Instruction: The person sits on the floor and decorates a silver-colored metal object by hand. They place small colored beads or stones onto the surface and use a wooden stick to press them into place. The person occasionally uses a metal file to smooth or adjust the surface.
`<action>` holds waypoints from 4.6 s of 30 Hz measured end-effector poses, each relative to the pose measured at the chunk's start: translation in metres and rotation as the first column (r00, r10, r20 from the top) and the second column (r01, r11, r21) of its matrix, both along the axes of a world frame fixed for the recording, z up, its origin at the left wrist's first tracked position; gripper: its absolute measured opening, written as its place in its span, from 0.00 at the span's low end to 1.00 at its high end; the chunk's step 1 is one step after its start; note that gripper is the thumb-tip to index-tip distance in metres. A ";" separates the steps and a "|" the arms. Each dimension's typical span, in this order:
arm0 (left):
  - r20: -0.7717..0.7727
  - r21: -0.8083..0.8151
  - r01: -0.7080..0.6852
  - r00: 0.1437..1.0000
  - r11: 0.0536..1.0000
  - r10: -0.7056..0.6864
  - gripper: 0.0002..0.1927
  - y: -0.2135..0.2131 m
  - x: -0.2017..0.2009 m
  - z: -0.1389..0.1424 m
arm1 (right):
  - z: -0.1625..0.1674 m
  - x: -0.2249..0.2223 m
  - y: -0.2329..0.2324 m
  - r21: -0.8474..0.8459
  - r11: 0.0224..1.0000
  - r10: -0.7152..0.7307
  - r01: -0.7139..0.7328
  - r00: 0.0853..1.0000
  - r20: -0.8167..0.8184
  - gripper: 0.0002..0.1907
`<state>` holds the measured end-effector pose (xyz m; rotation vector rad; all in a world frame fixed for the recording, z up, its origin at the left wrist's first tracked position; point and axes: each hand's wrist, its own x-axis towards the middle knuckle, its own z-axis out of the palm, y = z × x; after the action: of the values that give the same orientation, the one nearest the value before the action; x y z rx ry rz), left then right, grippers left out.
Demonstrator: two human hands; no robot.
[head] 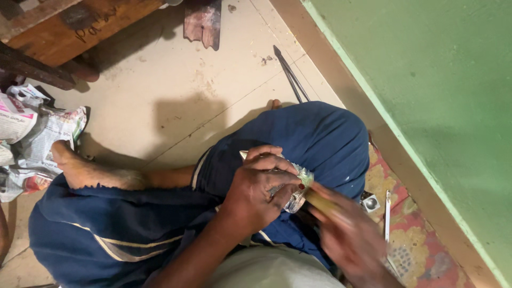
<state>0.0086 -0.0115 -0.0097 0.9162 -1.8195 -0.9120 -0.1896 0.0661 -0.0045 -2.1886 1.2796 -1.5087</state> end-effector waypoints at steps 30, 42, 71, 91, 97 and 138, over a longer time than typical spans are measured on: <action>-0.070 0.002 0.059 0.996 0.998 -0.059 0.10 -0.003 0.008 0.005 | 0.005 -0.010 0.017 0.309 0.935 -0.273 0.173 0.908 0.318 0.33; -0.044 0.056 0.030 0.999 0.998 -0.027 0.06 -0.001 0.005 0.007 | 0.001 -0.013 0.019 0.311 0.936 -0.265 0.162 0.909 0.323 0.33; -0.004 0.061 0.049 0.999 0.997 -0.049 0.07 -0.003 0.005 0.006 | 0.033 -0.003 -0.023 0.476 0.858 -0.114 0.192 0.975 -0.189 0.12; 0.113 -0.140 -0.066 0.990 0.988 0.083 0.32 0.030 0.005 0.008 | 0.032 -0.005 -0.052 0.844 0.533 -0.075 -0.059 0.990 0.116 0.05; 0.148 -0.237 -0.163 0.968 0.958 0.202 0.32 0.031 0.005 0.001 | 0.023 -0.070 -0.039 0.780 0.622 -0.256 -0.070 0.923 0.287 0.09; -0.217 -0.009 -0.060 0.974 0.998 0.057 0.25 0.020 0.019 -0.020 | 0.077 -0.020 -0.031 0.649 0.756 -0.011 -0.086 0.989 0.145 0.10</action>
<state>0.0271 0.0085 -0.0293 0.8222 -1.6036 -0.9218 -0.2095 0.0356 0.0727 -1.6024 1.4235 -0.9548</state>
